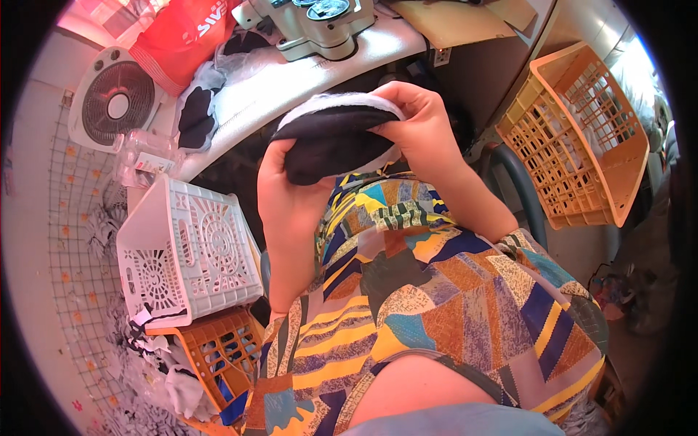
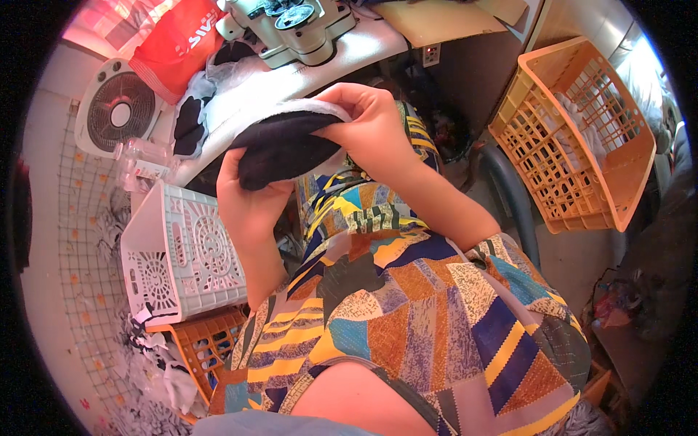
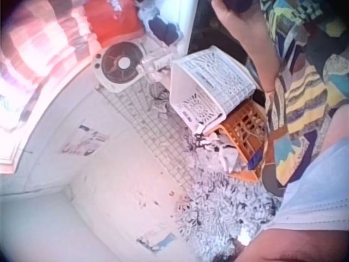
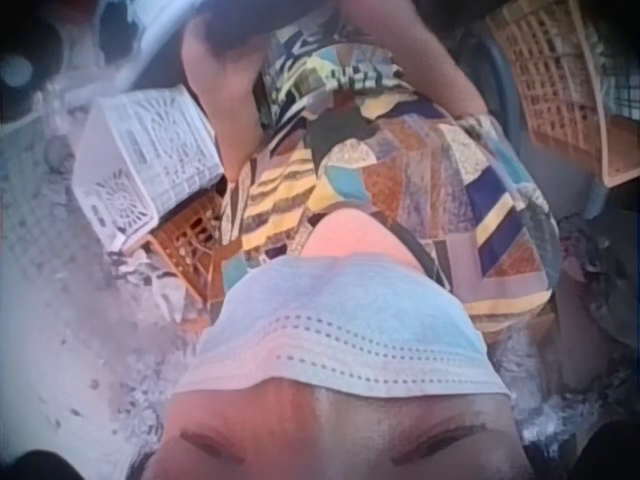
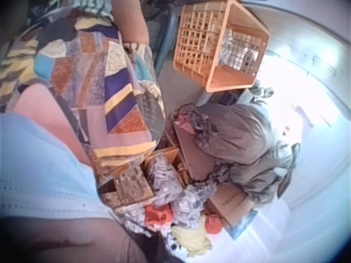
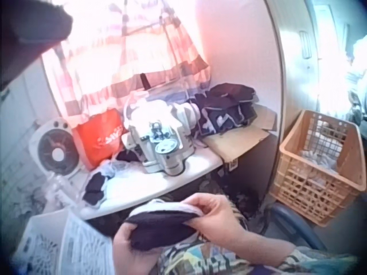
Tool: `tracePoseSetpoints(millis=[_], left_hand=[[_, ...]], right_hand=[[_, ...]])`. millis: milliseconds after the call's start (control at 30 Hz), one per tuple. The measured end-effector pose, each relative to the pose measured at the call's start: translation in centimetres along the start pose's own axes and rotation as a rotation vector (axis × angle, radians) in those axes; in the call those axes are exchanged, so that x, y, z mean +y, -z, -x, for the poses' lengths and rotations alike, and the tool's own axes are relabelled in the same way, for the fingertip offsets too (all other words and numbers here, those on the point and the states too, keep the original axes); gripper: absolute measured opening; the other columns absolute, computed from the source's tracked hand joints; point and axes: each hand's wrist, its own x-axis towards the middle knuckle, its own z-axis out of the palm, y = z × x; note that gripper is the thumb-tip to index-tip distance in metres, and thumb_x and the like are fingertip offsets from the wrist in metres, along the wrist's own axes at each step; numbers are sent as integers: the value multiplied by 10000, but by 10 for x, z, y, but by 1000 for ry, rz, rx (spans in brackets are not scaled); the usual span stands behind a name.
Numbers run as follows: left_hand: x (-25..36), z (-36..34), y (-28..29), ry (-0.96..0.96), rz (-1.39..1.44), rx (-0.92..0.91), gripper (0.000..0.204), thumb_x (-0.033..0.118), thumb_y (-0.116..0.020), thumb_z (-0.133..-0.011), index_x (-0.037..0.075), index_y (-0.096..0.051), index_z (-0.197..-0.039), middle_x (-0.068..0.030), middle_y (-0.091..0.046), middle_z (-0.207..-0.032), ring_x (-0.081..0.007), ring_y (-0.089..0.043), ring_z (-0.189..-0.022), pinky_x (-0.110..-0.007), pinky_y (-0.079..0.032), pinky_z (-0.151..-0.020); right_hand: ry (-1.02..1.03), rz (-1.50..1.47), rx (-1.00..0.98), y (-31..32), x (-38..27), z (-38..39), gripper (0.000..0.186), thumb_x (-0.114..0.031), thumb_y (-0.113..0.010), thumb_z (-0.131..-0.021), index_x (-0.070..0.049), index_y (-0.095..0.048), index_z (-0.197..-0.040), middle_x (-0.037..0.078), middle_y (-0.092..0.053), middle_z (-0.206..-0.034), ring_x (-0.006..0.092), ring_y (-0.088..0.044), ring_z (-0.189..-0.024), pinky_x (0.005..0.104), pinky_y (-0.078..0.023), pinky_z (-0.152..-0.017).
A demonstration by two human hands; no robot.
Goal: The person is sewing pieces of fabric together using an industrial sewing machine to create a plush toy.
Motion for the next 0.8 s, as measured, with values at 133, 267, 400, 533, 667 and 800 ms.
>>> tracePoseSetpoints(millis=[133,267,400,533,667,800], left_hand=[[17,-10,10,474,663,-15,299,223,-431,-929,25,-557,-1113,-129,-650,-1047,-232,-652,-921,-368,-557,-745],[21,-16,7,650,641,62,311,268,-435,-937,45,-564,-1111,-126,-652,-1050,-245,-662,-893,-369,-552,-755],[15,-15,6,638,794,-46,309,249,-457,-934,33,-552,-1134,-124,-639,-1088,-257,-642,-963,-406,-542,-789],[21,-4,2,378,577,-166,391,180,-555,-885,1,-487,-1227,-138,-600,-1165,-281,-594,-1065,-431,-497,-884],[19,-3,3,101,304,-294,552,87,-660,-794,-27,-425,-1280,-172,-563,-1204,-296,-563,-1112,-443,-446,-956],[23,-13,12,16,85,-157,520,12,-678,-741,-48,-462,-1211,-173,-588,-1127,-271,-596,-1036,-408,-466,-920]], right_hand=[[-196,-455,-182,2,6,0,360,-60,-674,-827,-4,-543,-1157,85,-636,-1037,132,-628,-915,267,-515,-824],[-255,-713,-331,0,9,-2,517,-150,-632,-884,-33,-391,-1327,113,-589,-1161,165,-617,-1012,297,-514,-875],[-204,-772,-361,0,13,-5,531,-145,-614,-895,-39,-362,-1351,120,-597,-1149,166,-620,-1010,291,-514,-872],[-179,-792,-367,8,8,-7,538,-128,-614,-892,-41,-356,-1357,124,-598,-1148,170,-623,-1005,296,-513,-876],[-119,-792,-400,11,10,-7,468,-90,-612,-888,-37,-401,-1302,124,-588,-1172,162,-610,-1031,302,-507,-880],[104,-162,-433,15,4,-6,378,-43,-613,-880,-38,-441,-1217,81,-578,-1102,108,-579,-990,247,-470,-838]])
